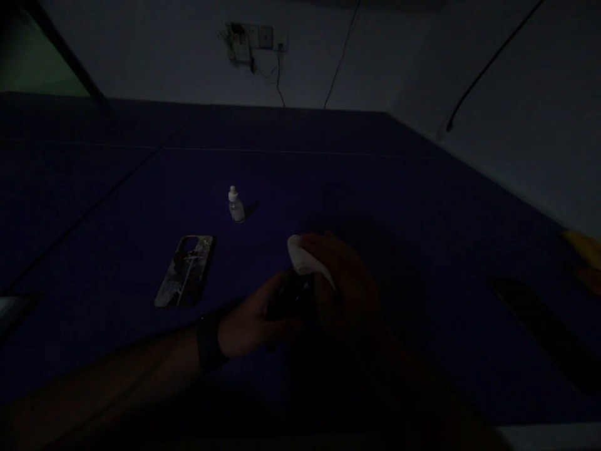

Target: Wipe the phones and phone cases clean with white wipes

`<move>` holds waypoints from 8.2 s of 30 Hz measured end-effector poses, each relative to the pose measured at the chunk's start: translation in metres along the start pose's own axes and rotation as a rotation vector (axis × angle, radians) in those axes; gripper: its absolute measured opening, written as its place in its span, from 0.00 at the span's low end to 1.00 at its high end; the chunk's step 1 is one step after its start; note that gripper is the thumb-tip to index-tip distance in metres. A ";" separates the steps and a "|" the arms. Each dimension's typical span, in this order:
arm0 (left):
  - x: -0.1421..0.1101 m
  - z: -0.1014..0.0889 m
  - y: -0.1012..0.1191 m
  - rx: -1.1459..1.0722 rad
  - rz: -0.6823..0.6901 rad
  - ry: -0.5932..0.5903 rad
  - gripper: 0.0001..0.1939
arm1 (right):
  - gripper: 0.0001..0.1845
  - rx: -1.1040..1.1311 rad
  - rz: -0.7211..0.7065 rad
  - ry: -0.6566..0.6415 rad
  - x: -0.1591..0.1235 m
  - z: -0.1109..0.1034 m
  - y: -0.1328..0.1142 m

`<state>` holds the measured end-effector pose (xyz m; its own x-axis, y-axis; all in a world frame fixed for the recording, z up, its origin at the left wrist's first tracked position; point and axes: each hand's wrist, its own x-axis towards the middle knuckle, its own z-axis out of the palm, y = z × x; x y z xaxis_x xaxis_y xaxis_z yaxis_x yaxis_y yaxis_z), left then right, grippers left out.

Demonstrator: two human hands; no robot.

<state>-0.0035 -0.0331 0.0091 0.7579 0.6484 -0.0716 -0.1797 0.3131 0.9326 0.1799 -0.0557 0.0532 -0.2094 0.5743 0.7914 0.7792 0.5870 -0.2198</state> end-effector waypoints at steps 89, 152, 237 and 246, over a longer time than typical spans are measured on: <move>0.005 0.005 0.001 -0.044 0.204 -0.093 0.30 | 0.22 -0.027 -0.235 -0.187 -0.001 -0.006 0.006; 0.005 0.003 0.003 0.037 0.203 -0.087 0.37 | 0.19 -0.027 -0.218 -0.193 0.000 -0.005 0.002; 0.003 0.002 0.001 0.126 0.183 -0.025 0.38 | 0.18 -0.017 -0.204 -0.204 0.002 -0.005 0.001; 0.004 0.001 0.002 0.127 0.187 -0.042 0.37 | 0.18 -0.030 -0.211 -0.236 0.002 -0.007 0.001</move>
<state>-0.0005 -0.0306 0.0113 0.7449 0.6564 0.1194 -0.2414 0.0983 0.9654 0.1847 -0.0580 0.0587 -0.4971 0.5605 0.6624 0.7204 0.6921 -0.0451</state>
